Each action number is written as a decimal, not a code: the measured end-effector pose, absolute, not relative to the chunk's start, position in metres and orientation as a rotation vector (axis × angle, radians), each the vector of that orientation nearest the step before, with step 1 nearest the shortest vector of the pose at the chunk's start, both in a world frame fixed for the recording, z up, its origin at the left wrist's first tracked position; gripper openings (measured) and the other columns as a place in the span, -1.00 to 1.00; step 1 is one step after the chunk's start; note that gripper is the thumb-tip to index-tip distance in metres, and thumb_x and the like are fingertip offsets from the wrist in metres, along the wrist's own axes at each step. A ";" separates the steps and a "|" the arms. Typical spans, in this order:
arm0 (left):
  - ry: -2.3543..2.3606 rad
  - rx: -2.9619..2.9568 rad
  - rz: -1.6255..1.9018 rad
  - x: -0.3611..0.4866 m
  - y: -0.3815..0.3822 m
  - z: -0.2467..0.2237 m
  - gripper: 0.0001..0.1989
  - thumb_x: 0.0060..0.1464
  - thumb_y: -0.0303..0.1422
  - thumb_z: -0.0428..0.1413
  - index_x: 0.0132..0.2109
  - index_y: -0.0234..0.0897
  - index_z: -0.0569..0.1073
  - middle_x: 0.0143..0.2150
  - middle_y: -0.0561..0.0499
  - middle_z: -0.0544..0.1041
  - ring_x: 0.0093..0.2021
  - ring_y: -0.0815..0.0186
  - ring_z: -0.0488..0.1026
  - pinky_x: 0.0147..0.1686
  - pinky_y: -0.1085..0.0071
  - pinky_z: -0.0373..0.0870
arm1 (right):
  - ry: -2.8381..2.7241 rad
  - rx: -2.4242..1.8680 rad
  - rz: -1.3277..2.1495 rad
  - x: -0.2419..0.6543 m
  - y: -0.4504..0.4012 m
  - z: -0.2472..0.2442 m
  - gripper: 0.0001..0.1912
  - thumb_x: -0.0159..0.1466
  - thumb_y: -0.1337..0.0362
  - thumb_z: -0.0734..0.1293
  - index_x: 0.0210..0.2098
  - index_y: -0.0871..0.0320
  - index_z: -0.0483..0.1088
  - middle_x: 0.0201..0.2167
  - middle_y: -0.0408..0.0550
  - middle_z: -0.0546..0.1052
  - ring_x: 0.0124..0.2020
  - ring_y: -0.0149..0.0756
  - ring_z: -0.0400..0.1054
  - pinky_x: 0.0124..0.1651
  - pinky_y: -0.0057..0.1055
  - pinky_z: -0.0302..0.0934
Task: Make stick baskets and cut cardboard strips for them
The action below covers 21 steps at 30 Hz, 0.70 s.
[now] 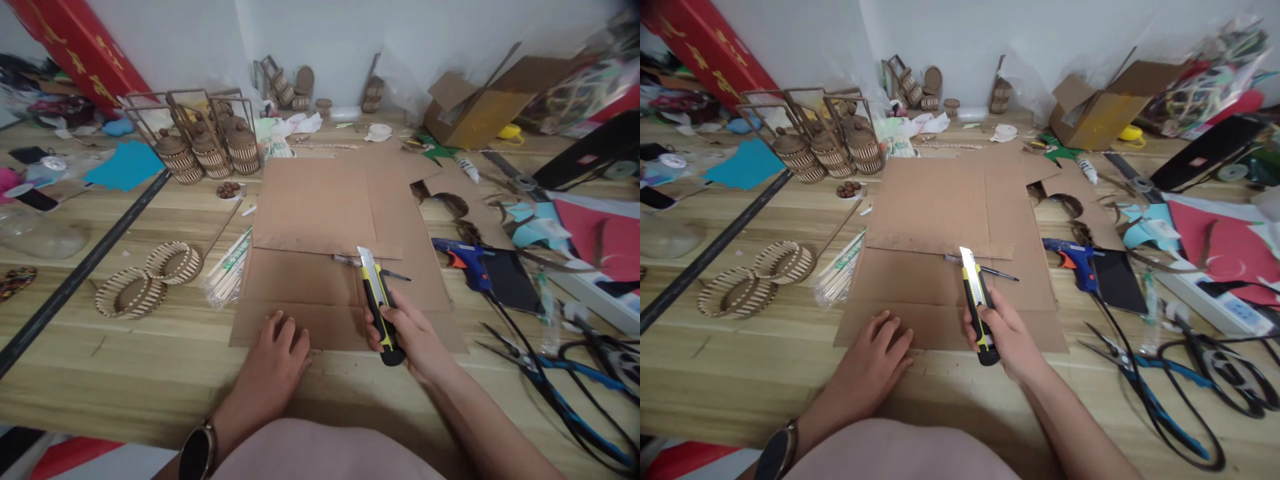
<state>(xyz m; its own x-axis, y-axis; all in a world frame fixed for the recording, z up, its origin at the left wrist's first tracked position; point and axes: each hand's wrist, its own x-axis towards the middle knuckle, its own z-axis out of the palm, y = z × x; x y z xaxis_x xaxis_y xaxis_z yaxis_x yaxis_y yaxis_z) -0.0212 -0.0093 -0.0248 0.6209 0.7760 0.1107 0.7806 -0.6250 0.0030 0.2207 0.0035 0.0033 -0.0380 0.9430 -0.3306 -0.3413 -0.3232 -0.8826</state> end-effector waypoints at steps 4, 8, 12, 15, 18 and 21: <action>-1.362 -2.779 -0.089 -0.024 -0.006 -0.022 -0.69 0.21 -0.53 0.06 0.06 -0.23 0.49 0.03 -0.19 0.47 0.13 -0.05 0.38 0.01 -0.03 0.44 | -0.756 -1.129 1.647 0.220 0.002 0.003 -0.79 0.16 0.21 0.36 -0.24 0.06 0.29 -0.42 -0.20 0.44 -0.55 -0.43 0.28 -0.58 -0.47 0.18; -1.393 -2.809 -0.091 -0.026 -0.001 -0.015 -0.66 0.24 -0.55 0.01 0.09 -0.20 0.47 0.05 -0.17 0.46 0.10 0.00 0.40 -0.02 0.06 0.46 | -0.815 -1.150 1.673 0.220 0.002 0.004 -0.77 0.17 0.22 0.35 -0.20 0.07 0.28 -0.39 -0.18 0.45 -0.53 -0.42 0.31 -0.53 -0.44 0.22; -1.438 -2.805 -0.015 -0.031 0.006 -0.007 -0.61 0.22 -0.58 0.00 0.11 -0.16 0.46 0.08 -0.14 0.45 0.12 0.04 0.38 0.01 0.11 0.44 | -0.875 -1.223 1.647 0.226 0.001 0.007 -0.69 0.18 0.23 0.33 -0.09 0.07 0.26 -0.35 -0.16 0.48 -0.51 -0.41 0.33 -0.49 -0.42 0.23; -1.482 -2.795 0.000 -0.036 0.012 -0.004 -0.57 0.19 -0.63 0.00 0.12 -0.17 0.46 0.10 -0.14 0.42 0.15 0.02 0.35 0.03 0.12 0.43 | -0.954 -1.277 1.615 0.241 -0.001 0.011 -0.62 0.17 0.23 0.33 -0.02 0.05 0.25 -0.25 -0.09 0.51 -0.43 -0.35 0.39 -0.42 -0.37 0.30; -1.495 -2.840 -0.003 -0.039 0.017 0.001 -0.61 0.22 -0.60 0.02 0.13 -0.20 0.45 0.09 -0.16 0.41 0.14 0.02 0.34 0.01 0.13 0.43 | -1.205 -1.368 1.548 0.260 -0.001 0.021 -0.63 0.20 0.18 0.34 -0.03 0.03 0.24 -0.23 -0.08 0.51 -0.38 -0.30 0.42 -0.35 -0.31 0.34; -1.490 -2.893 0.025 -0.037 0.023 0.010 -0.76 0.27 -0.49 0.04 0.03 -0.26 0.49 0.00 -0.16 0.43 0.03 0.05 0.38 -0.05 0.14 0.44 | -1.673 -1.554 1.347 0.273 0.000 0.035 -0.75 0.31 0.03 0.24 -0.16 0.06 0.27 -0.43 -0.12 0.47 -0.50 -0.32 0.36 -0.44 -0.35 0.27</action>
